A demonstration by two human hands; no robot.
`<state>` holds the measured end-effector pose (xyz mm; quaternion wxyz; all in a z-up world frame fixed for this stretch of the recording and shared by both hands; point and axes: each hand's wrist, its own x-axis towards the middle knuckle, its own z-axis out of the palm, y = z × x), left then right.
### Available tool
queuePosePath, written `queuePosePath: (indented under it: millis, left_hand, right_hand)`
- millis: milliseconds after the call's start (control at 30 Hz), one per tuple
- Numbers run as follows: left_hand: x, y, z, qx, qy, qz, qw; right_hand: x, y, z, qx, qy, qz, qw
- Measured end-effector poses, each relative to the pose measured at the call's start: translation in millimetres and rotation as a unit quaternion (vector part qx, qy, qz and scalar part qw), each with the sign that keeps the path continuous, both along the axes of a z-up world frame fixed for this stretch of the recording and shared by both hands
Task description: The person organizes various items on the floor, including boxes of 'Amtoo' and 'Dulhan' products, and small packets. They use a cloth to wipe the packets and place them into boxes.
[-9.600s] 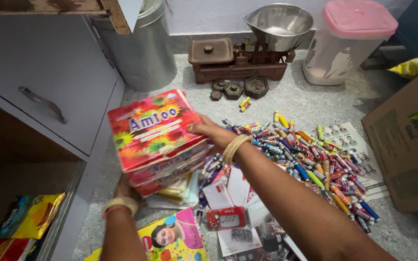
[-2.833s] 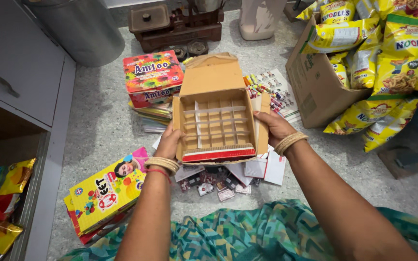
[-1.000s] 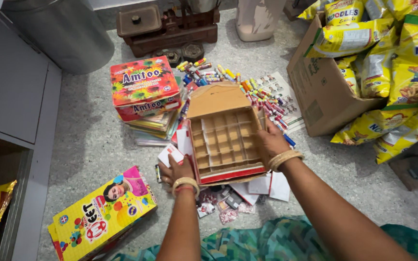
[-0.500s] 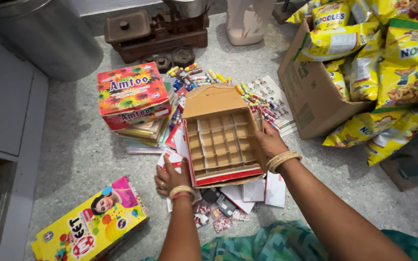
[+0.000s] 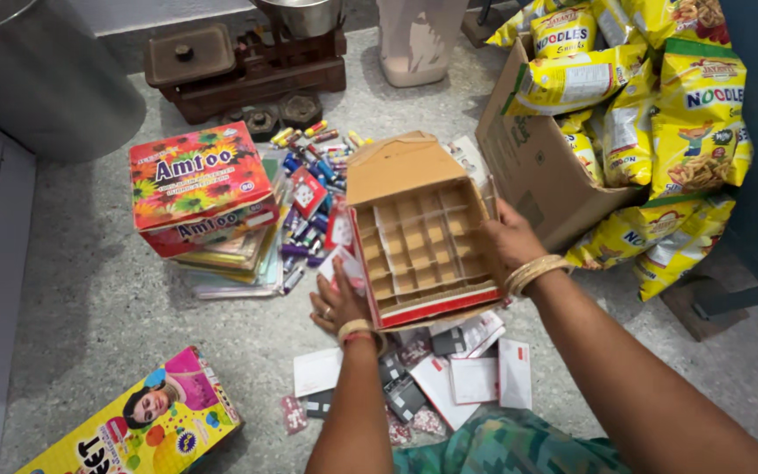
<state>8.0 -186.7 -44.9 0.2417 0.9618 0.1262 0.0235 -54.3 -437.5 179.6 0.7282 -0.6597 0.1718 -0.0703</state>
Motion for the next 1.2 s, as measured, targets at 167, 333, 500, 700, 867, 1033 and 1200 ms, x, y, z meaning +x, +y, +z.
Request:
queuePosePath:
  millis: [167, 333, 500, 700, 867, 1033, 1200]
  left_hand:
    - [3.4, 15.0, 38.5, -0.069, 0.074, -0.076, 0.992]
    - [-41.6, 89.4, 73.5, -0.028, 0.037, -0.012, 0.999]
    - [-137.8, 148.1, 75.0, 0.085, -0.009, 0.093, 0.992]
    - [-155.8, 102.5, 44.4, 0.008, -0.054, 0.095, 0.994]
    - [-149.7, 25.2, 29.3, -0.068, -0.075, 0.035, 0.994]
    - [-148.7, -21.1, 31.5, -0.079, -0.031, -0.014, 0.996]
    - [-157.4, -31.5, 46.2, -0.061, 0.004, -0.065, 0.996]
  right_hand:
    - [0.1, -9.3, 11.3, 0.031, 0.008, -0.012, 0.999]
    - [-2.8, 1.3, 24.8, 0.036, 0.009, -0.011, 0.999]
    - [-8.4, 43.6, 34.9, 0.067, 0.057, 0.005, 0.996]
    - [-16.9, 85.5, 13.8, 0.033, 0.031, 0.059, 0.997]
    - [-15.7, 96.2, -5.0, 0.047, 0.042, 0.054, 0.997]
    - [-15.3, 104.8, -12.3, 0.066, 0.034, 0.072, 0.995]
    - [-15.1, 125.5, -36.8, 0.037, 0.024, 0.090, 0.995]
